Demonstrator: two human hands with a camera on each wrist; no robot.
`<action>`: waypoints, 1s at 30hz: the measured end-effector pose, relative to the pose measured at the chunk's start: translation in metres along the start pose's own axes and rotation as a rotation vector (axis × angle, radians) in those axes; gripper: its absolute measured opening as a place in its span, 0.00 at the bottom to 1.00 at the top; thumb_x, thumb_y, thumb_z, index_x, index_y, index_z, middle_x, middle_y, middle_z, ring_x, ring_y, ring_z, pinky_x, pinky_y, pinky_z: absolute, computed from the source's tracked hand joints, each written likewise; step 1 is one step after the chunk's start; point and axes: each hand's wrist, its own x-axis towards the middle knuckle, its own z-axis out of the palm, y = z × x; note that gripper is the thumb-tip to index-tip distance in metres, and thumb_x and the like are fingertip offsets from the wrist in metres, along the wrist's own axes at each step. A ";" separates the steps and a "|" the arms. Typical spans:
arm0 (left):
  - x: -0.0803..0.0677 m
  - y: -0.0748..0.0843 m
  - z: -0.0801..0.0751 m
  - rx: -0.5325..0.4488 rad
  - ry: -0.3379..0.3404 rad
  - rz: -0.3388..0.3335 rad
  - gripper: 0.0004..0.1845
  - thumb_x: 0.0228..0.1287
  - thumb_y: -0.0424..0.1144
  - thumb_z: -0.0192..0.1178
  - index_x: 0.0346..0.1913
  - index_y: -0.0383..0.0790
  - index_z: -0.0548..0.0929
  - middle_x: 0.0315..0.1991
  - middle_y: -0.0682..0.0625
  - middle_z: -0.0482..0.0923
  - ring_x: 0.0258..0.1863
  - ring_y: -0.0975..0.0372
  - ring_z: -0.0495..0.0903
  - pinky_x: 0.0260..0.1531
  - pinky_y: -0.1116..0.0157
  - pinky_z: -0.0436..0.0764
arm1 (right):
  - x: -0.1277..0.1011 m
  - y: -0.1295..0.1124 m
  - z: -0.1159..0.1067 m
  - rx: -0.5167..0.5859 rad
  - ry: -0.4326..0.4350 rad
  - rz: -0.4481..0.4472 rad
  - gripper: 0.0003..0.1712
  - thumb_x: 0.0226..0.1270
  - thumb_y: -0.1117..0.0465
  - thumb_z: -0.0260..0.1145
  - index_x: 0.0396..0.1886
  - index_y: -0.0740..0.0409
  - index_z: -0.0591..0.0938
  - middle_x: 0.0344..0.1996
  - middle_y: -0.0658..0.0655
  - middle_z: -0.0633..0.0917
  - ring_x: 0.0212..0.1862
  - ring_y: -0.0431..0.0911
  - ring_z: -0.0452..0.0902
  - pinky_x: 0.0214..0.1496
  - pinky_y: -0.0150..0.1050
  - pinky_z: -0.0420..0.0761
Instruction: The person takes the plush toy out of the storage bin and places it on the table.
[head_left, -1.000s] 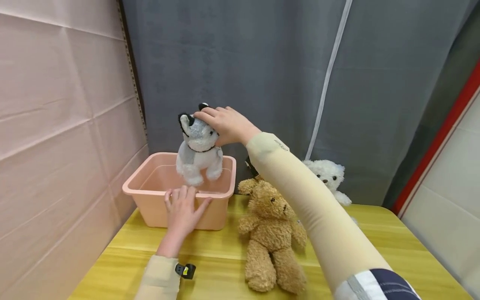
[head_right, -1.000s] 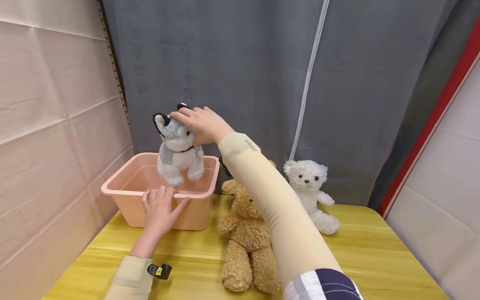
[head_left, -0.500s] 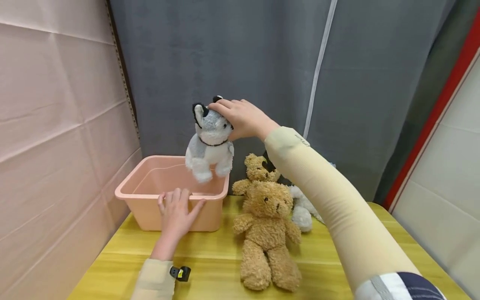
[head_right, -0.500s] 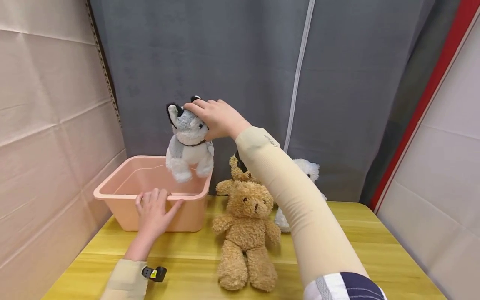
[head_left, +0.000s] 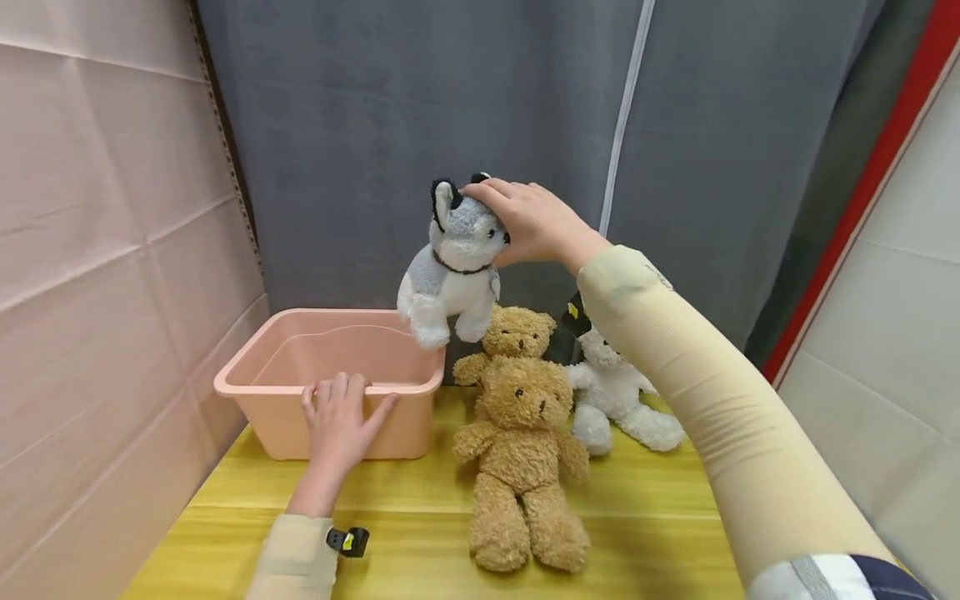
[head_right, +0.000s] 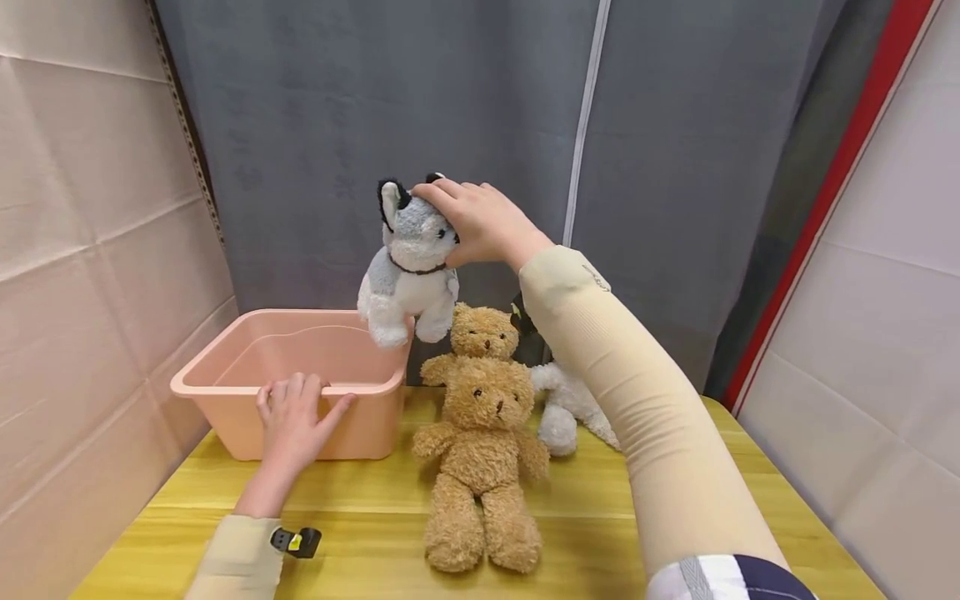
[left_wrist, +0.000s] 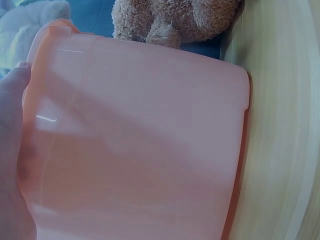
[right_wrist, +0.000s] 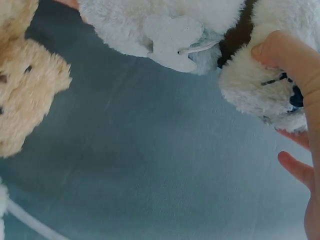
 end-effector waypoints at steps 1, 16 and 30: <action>0.000 -0.001 0.000 0.000 -0.004 -0.002 0.24 0.58 0.58 0.63 0.37 0.41 0.69 0.34 0.47 0.63 0.43 0.46 0.63 0.56 0.42 0.48 | -0.002 0.002 -0.001 -0.001 -0.002 0.005 0.58 0.42 0.50 0.80 0.73 0.53 0.61 0.68 0.57 0.67 0.65 0.54 0.66 0.62 0.54 0.65; -0.002 -0.007 0.000 -0.007 -0.003 0.003 0.24 0.58 0.59 0.63 0.39 0.41 0.70 0.34 0.47 0.63 0.42 0.46 0.62 0.55 0.42 0.48 | -0.038 0.029 -0.020 -0.024 -0.011 0.113 0.57 0.43 0.53 0.79 0.73 0.53 0.60 0.68 0.61 0.66 0.65 0.60 0.65 0.64 0.58 0.63; 0.001 -0.012 -0.001 -0.002 0.003 -0.002 0.24 0.57 0.57 0.65 0.40 0.39 0.71 0.34 0.46 0.63 0.43 0.45 0.63 0.56 0.42 0.48 | -0.071 0.051 -0.043 -0.066 -0.010 0.175 0.57 0.43 0.56 0.78 0.73 0.55 0.59 0.67 0.64 0.67 0.60 0.62 0.68 0.61 0.60 0.63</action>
